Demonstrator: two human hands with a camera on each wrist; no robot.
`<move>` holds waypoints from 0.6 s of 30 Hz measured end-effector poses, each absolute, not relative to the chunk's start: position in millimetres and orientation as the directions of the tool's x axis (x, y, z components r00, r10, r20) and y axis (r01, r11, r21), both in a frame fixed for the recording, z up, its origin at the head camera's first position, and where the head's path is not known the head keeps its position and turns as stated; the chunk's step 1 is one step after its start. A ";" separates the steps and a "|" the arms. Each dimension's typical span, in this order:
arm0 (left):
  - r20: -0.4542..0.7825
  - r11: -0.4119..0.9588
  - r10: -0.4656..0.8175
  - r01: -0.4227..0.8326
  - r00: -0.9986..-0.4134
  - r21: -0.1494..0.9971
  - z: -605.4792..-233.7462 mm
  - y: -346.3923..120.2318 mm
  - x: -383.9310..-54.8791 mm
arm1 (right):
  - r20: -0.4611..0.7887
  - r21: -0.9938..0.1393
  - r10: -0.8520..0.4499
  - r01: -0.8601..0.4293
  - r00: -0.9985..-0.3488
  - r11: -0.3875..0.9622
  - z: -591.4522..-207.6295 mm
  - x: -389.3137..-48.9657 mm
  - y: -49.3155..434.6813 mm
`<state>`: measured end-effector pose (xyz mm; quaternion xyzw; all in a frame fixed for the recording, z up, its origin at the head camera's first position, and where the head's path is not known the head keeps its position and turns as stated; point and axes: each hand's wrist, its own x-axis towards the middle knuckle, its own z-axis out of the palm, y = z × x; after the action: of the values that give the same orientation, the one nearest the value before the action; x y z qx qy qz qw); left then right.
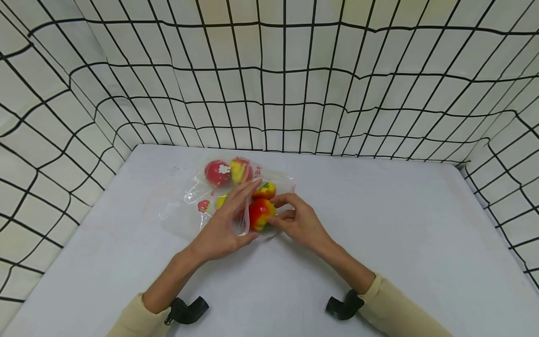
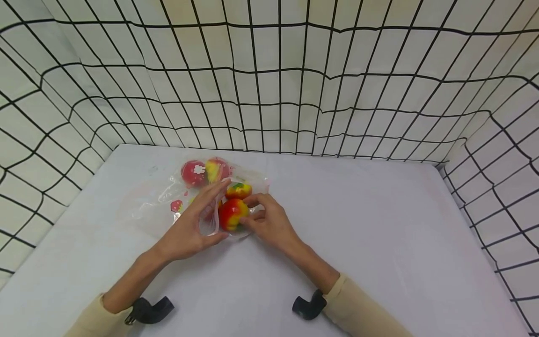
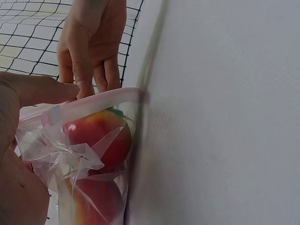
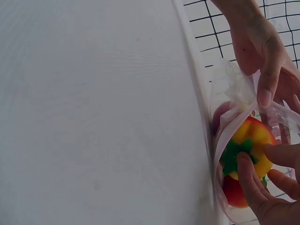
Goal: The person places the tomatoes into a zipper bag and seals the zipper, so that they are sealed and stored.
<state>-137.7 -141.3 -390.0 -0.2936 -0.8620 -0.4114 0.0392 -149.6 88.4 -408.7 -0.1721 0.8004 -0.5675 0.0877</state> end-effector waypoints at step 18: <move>0.305 0.496 0.468 0.532 -0.830 0.686 -388.3 -137.5 -139.1 | 0.064 -0.969 -0.314 -0.134 -0.947 0.207 -417.5 -153.1 74.9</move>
<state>-139.1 -137.5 -388.3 -0.2893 -0.8640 -0.4103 0.0393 -153.1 74.9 -417.5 -0.1450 0.7732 -0.6129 0.0737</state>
